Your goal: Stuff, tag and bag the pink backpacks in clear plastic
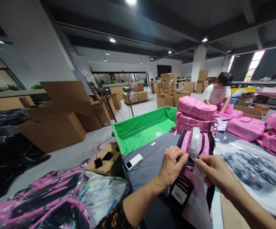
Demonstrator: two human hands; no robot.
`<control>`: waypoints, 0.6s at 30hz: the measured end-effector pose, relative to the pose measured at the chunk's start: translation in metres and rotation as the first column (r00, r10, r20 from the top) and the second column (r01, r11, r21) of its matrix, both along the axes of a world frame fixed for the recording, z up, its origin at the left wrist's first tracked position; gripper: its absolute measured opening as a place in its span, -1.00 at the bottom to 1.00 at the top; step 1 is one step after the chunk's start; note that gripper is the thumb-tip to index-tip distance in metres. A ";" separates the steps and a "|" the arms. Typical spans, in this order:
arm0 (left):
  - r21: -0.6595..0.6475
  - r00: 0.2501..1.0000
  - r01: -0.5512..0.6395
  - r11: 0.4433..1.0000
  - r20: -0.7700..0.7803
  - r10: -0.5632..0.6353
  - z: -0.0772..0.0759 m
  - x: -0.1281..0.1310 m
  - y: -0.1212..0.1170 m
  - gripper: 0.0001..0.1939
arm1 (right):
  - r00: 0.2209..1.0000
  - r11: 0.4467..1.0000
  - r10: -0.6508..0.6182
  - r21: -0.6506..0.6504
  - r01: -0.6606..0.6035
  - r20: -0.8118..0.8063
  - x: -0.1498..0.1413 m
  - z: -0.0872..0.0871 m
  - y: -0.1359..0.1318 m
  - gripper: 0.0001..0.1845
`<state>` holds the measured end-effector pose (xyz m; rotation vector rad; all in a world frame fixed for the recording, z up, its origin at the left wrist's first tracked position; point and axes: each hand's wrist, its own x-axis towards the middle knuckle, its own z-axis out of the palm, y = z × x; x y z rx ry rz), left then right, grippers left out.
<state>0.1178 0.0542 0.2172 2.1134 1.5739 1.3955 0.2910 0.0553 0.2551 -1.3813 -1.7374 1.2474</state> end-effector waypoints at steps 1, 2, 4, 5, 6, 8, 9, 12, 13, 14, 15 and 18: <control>0.008 0.998 0.007 1.000 -0.067 -0.006 0.001 0.000 -0.003 -0.74 | 1.000 1.000 0.009 -0.015 -0.009 -0.004 -0.003 0.000 -0.001 -0.38; 0.018 0.993 0.005 1.000 -0.122 -0.003 0.001 0.000 -0.005 -0.73 | 1.000 0.999 0.020 -0.027 -0.020 0.005 -0.005 -0.001 -0.001 -0.36; 0.041 0.983 -0.023 0.999 -0.179 0.030 0.001 0.000 -0.007 -0.70 | 0.998 0.998 0.040 -0.051 -0.038 0.040 -0.009 -0.001 -0.001 -0.33; 0.051 0.982 -0.045 0.998 -0.183 0.053 0.001 0.000 -0.008 -0.70 | 0.997 0.997 0.045 -0.071 -0.041 0.055 -0.010 -0.001 -0.002 -0.30; 0.057 0.981 -0.063 0.996 -0.178 0.072 0.000 0.000 -0.010 -0.70 | 0.997 0.995 0.046 -0.094 -0.040 0.060 -0.011 0.000 -0.003 -0.27; 0.052 0.985 -0.079 0.996 -0.150 0.086 -0.002 -0.001 -0.014 -0.70 | 0.997 0.992 0.043 -0.125 -0.035 0.061 -0.010 0.000 -0.007 -0.22; 0.040 0.988 -0.081 0.996 -0.132 0.085 -0.003 -0.001 -0.017 -0.69 | 0.997 0.991 0.047 -0.127 -0.038 0.066 -0.009 0.000 -0.009 -0.20; 0.003 0.992 -0.108 0.994 -0.062 0.108 -0.007 0.001 -0.027 -0.62 | 0.991 0.996 0.069 -0.057 -0.062 0.114 -0.004 -0.006 -0.017 -0.11; -0.007 0.992 -0.121 0.993 -0.036 0.121 -0.008 0.002 -0.030 -0.62 | 0.987 0.996 0.083 -0.028 -0.080 0.136 -0.002 -0.009 -0.019 -0.09; -0.016 0.992 -0.129 0.992 -0.013 0.129 -0.010 0.003 -0.033 -0.64 | 0.983 0.995 0.100 -0.003 -0.101 0.152 0.000 -0.012 -0.020 -0.09; -0.024 0.991 -0.131 0.991 0.004 0.131 -0.011 0.004 -0.035 -0.67 | 0.979 0.992 0.119 0.018 -0.123 0.164 0.002 -0.014 -0.021 -0.10; -0.046 0.989 -0.135 0.990 0.054 0.137 -0.014 0.007 -0.037 -0.74 | 0.969 0.987 0.155 0.021 -0.161 0.193 0.004 -0.015 -0.020 -0.07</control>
